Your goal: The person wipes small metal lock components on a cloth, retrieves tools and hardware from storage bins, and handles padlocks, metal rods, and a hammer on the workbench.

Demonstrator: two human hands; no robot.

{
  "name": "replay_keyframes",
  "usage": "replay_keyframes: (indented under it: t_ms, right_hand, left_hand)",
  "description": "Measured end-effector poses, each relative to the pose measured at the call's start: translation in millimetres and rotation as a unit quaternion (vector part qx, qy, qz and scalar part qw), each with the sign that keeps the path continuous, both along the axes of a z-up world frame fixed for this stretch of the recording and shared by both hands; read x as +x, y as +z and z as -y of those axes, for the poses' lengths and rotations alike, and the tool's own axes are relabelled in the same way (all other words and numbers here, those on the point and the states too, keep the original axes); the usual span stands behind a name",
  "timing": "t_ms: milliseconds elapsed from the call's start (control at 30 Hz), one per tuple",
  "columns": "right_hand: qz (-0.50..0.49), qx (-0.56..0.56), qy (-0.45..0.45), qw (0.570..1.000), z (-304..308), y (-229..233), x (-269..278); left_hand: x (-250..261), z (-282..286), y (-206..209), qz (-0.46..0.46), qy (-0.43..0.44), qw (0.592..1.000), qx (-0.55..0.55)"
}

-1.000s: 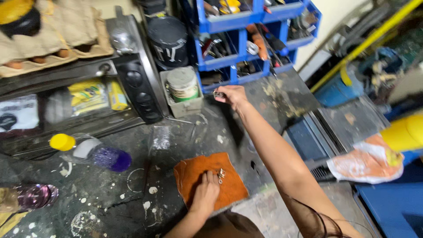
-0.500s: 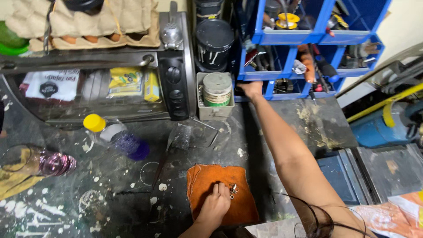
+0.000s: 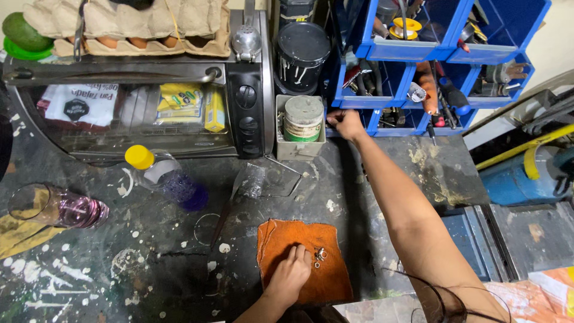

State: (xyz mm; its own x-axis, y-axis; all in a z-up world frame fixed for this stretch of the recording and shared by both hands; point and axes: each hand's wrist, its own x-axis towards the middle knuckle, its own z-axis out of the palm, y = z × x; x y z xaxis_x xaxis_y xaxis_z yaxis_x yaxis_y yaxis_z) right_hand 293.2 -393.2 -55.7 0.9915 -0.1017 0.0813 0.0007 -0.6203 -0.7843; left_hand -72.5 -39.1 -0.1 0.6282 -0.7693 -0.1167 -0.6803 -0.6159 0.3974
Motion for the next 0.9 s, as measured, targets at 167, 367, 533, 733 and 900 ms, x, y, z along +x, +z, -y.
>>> replay_keyframes:
  t_ms: [167, 367, 533, 733, 900]
  right_hand:
    - [0.034, 0.037, 0.025, 0.998, -7, 34, -30]
    - [0.061, 0.09, -0.016, 0.994, -14, 70, -68]
    - [0.162, 0.057, -0.121, 0.978, -39, 109, -148]
    - [0.131, 0.006, -0.197, 0.972, -105, 105, -314]
    - [0.065, -0.038, -0.178, 0.981, -168, 94, -409]
  left_hand:
    - [11, -5, -12, -0.045, 0.092, 0.992, -0.073]
    - [24, -22, 25, -0.201, 0.185, 0.949, -0.158]
    - [46, -12, 52, -0.176, 0.178, 0.932, -0.261]
    - [139, 81, 65, 0.109, 0.054, 0.936, -0.329]
    - [241, 214, 34, 0.287, 0.068, 0.954, -0.061]
